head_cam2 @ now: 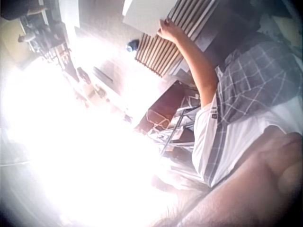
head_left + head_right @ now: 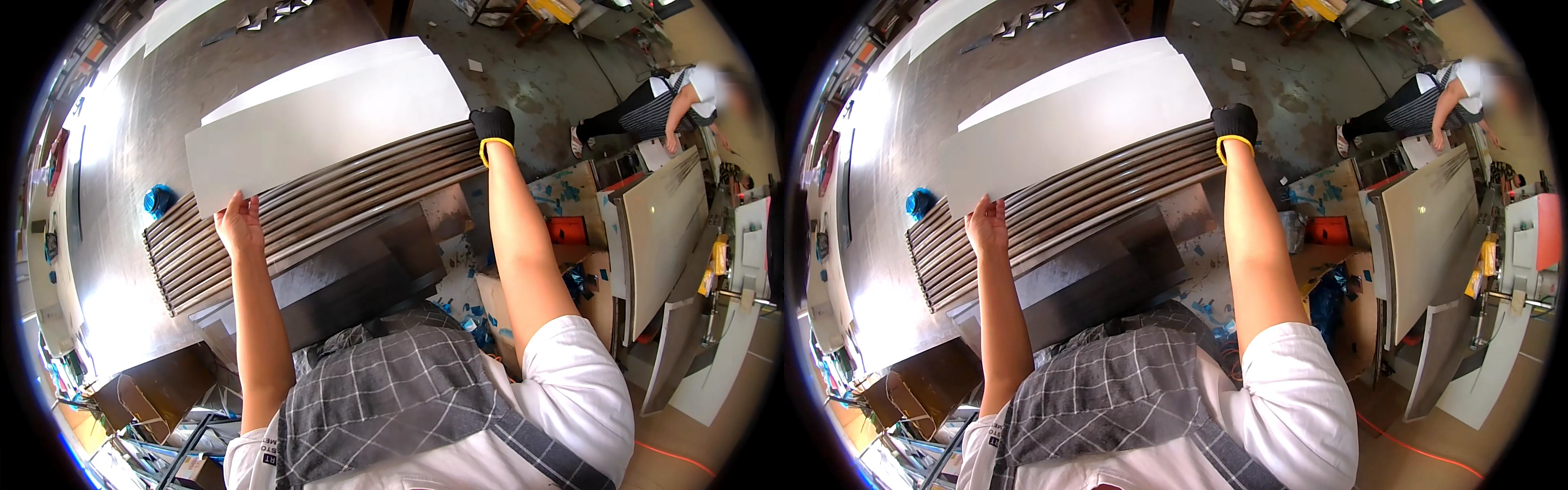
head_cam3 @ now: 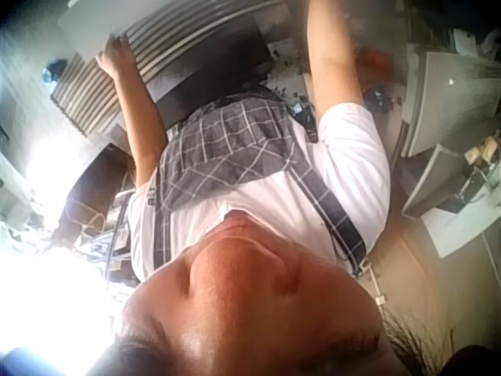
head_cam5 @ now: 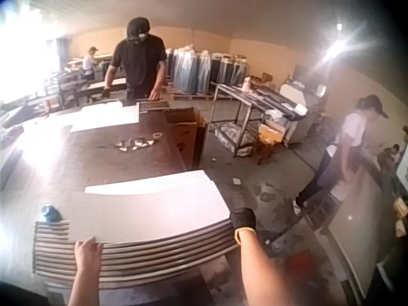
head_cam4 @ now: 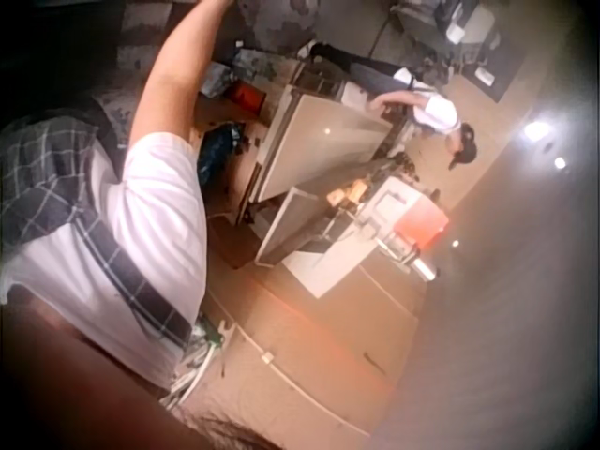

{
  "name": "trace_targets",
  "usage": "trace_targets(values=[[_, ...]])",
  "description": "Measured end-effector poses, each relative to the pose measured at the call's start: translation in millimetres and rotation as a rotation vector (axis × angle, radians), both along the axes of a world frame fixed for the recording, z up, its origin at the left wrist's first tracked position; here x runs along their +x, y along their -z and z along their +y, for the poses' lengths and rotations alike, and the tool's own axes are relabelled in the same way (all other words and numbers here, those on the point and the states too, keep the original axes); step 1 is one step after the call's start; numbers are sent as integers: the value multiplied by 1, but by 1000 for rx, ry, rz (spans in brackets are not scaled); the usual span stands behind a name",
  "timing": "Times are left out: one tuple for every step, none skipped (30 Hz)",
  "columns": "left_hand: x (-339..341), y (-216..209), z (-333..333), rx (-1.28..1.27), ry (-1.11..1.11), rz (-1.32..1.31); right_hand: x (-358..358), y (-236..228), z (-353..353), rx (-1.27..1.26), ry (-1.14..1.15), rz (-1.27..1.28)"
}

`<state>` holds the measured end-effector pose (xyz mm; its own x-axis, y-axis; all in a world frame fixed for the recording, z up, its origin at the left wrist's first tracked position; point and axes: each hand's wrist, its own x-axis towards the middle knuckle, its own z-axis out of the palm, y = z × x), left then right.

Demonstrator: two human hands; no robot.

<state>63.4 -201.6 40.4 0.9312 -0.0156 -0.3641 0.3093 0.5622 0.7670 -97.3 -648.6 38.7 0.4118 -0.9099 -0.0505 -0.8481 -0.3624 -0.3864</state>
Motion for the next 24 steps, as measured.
trace_targets(values=[[0, 0, 0, -1, 4, -3, 0, 2, -2, 4, 0, 2], [1, 1, 0, 4, 4, -3, -1, 3, -3, 1, -1, -15], [2, 2, 2, 10, 0, -4, -2, 2, 0, 1, -5, -33], [2, 3, 3, 17, -5, -6, -1, 2, 1, 0, -9, -51], [3, 6, 3, 27, -4, -4, -1, 14, -10, -70, -94, -14], [4, 6, 0, 37, 5, -4, -7, 38, -33, -140, -172, 22], [4, 6, 2, 58, -8, -3, -5, 44, -35, -136, -169, 11], [4, 5, 1, 69, -6, -13, -6, 48, -38, -134, -160, 0], [7, 10, 6, 89, 1, -10, -5, 50, -38, -132, -154, -14], [9, 19, 20, 119, -16, -2, 5, 16, -6, -8, -66, -66], [8, 10, 20, 196, 0, 36, 2, 7, -6, 63, -104, -42], [9, 1, 19, 270, 22, 75, -3, 15, -14, -9, -126, -23], [13, 0, 32, 351, 6, 70, -2, 8, -8, 19, -133, 2], [20, 3, 43, 380, 72, 60, -7, 27, -29, -24, -178, 82], [25, 1, 50, 436, 93, 74, -14, 50, -54, -178, -403, 160], [27, 0, 61, 495, 103, 96, -12, 54, -54, -107, -386, 108], [30, 3, 75, 542, 156, 82, -11, 55, -54, -40, -369, 54], [32, 4, 80, 686, 182, 51, -10, 56, -54, -27, -361, 55], [34, 5, 84, 831, 209, 22, -8, 58, -54, -11, -353, 54], [37, 7, 89, 975, 238, -8, -8, 58, -56, 8, -319, 114], [40, 10, 90, 1172, 263, -132, -8, 57, -57, 31, -275, 119], [41, 12, 92, 1279, 287, -168, -8, 57, -56, 55, -231, 123], [42, 15, 93, 1385, 312, -204, -9, 65, -63, 90, -181, 70], [40, 12, 89, 1490, 339, -239, -9, 64, -63, 92, -172, 53]])
